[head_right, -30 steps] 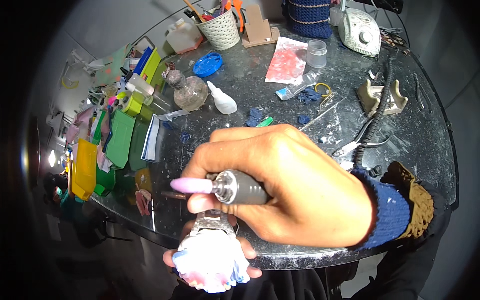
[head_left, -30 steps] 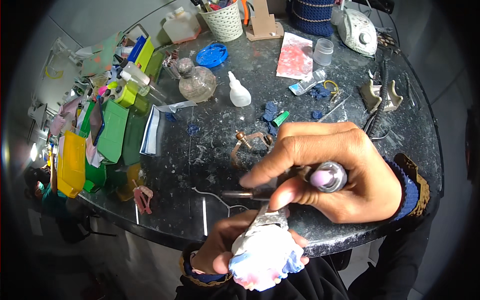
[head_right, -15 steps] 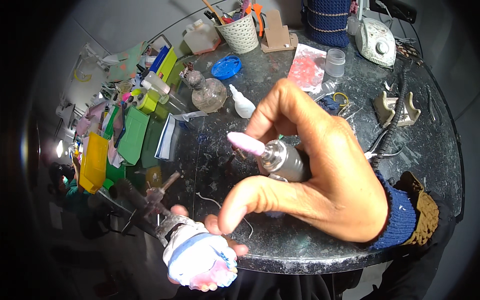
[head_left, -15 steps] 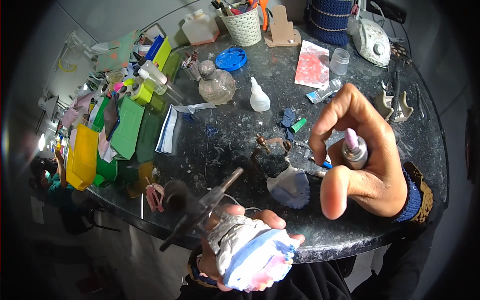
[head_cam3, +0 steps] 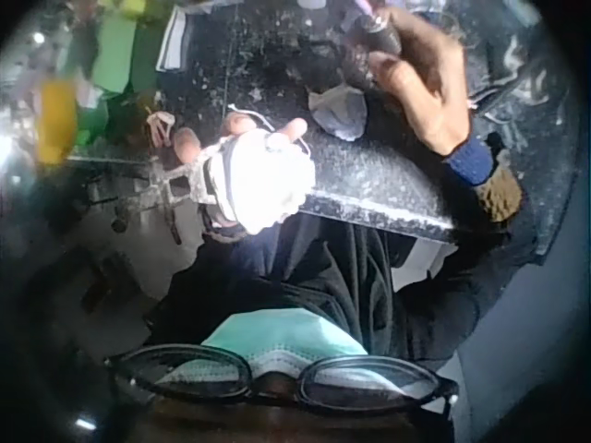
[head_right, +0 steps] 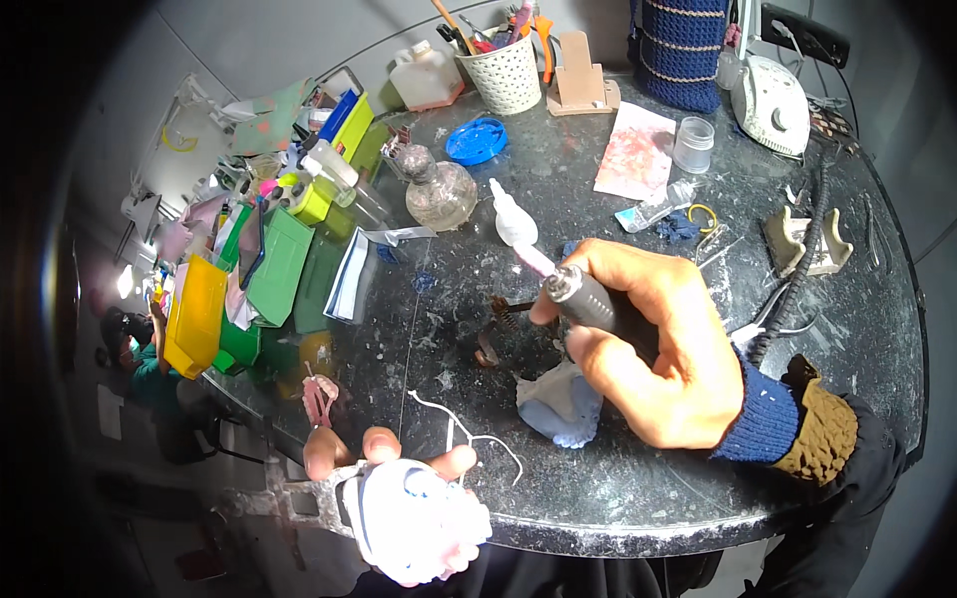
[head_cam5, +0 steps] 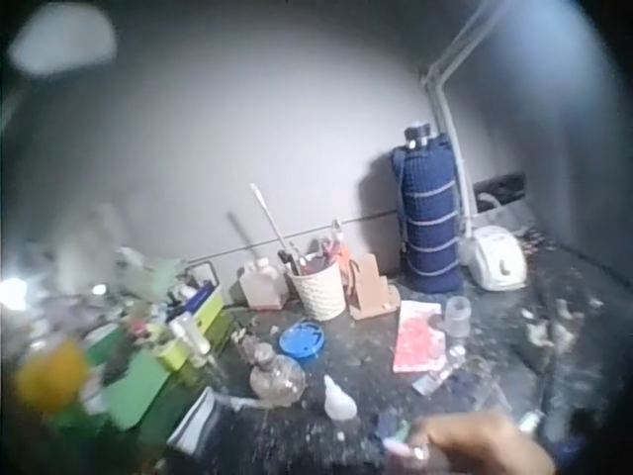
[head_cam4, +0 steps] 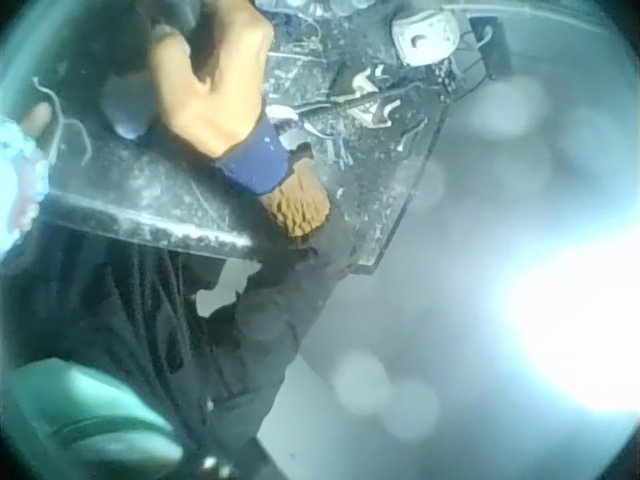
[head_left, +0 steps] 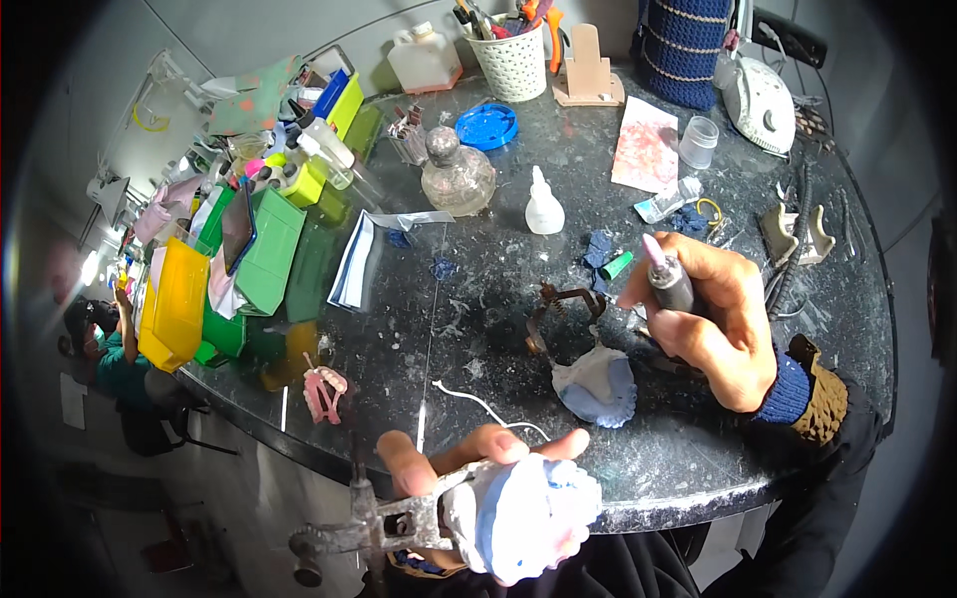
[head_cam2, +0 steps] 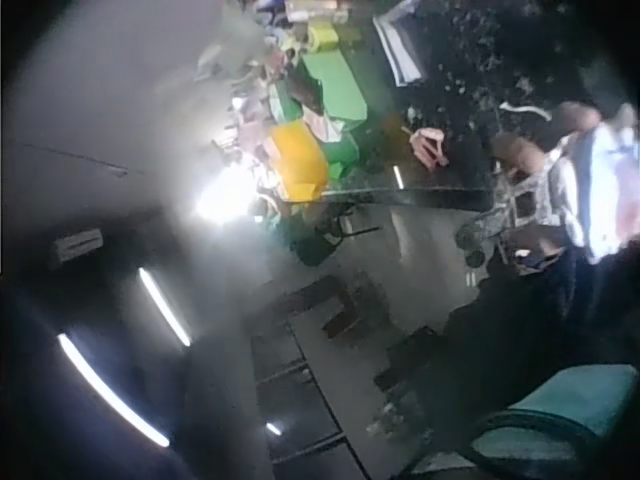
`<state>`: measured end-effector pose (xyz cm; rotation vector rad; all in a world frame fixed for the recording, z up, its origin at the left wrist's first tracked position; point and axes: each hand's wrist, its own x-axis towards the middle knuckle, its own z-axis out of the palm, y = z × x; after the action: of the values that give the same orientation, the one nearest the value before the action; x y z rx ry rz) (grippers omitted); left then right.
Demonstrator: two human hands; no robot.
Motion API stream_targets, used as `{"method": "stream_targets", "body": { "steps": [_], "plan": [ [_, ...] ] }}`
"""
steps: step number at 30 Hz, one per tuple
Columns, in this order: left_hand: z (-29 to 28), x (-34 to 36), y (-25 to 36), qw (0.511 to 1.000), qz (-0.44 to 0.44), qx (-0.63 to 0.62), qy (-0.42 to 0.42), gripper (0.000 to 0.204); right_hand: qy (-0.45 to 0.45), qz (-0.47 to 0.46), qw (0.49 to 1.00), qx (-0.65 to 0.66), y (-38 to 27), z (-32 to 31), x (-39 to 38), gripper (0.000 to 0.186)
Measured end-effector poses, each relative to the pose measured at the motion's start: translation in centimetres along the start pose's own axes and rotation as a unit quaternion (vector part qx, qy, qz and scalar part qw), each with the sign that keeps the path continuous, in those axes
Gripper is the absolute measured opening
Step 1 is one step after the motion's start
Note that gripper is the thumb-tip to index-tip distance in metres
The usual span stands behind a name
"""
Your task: The person grinds a dental cast using a rotary tool, marks the cast with a pencil, and removes and trims a denture tooth by hand.
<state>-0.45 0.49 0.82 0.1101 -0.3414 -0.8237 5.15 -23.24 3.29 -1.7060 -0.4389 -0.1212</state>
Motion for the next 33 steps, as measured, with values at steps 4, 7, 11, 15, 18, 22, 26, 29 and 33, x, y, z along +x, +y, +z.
{"method": "stream_targets", "body": {
  "steps": [4,7,11,15,18,22,26,29,33],
  "plan": [
    [-2.2,0.8,0.1,0.999,0.016,0.005,-0.036,0.065,-0.036,-0.032,0.992,-0.119,0.6,-0.7,0.4,0.023],
    [-2.1,0.2,0.2,0.999,0.039,0.018,-0.021,0.061,-0.043,-0.129,0.975,-0.174,0.9,-0.4,0.7,0.025],
    [-2.2,-0.1,0.3,0.999,0.039,0.012,0.015,0.059,-0.057,-0.239,0.931,-0.268,0.0,-0.5,0.1,0.03],
    [-3.6,-1.3,-0.6,0.995,0.071,-0.003,0.064,0.059,-0.033,-0.296,0.861,-0.412,-1.3,0.8,-1.0,0.022],
    [-2.1,-0.7,-1.1,0.98,0.144,-0.123,0.062,0.06,0.001,-0.341,0.809,-0.479,-1.0,1.3,-1.4,0.035],
    [-1.8,-0.8,-0.6,0.994,0.076,-0.038,0.066,0.053,-0.021,-0.312,0.816,-0.485,-0.8,1.3,-1.8,0.043],
    [-2.3,-2.5,1.3,0.97,-0.093,-0.178,0.137,0.072,-0.058,-0.294,0.814,-0.498,-1.2,1.2,-1.8,0.041],
    [-3.9,-3.0,1.1,0.979,-0.109,-0.17,-0.005,0.077,-0.066,-0.308,0.811,-0.492,-1.2,1.4,-1.8,0.039],
    [-2.8,-3.4,0.8,0.983,-0.065,-0.145,0.091,0.076,-0.078,-0.303,0.815,-0.488,-0.6,1.2,-1.9,0.037]
  ]
}}
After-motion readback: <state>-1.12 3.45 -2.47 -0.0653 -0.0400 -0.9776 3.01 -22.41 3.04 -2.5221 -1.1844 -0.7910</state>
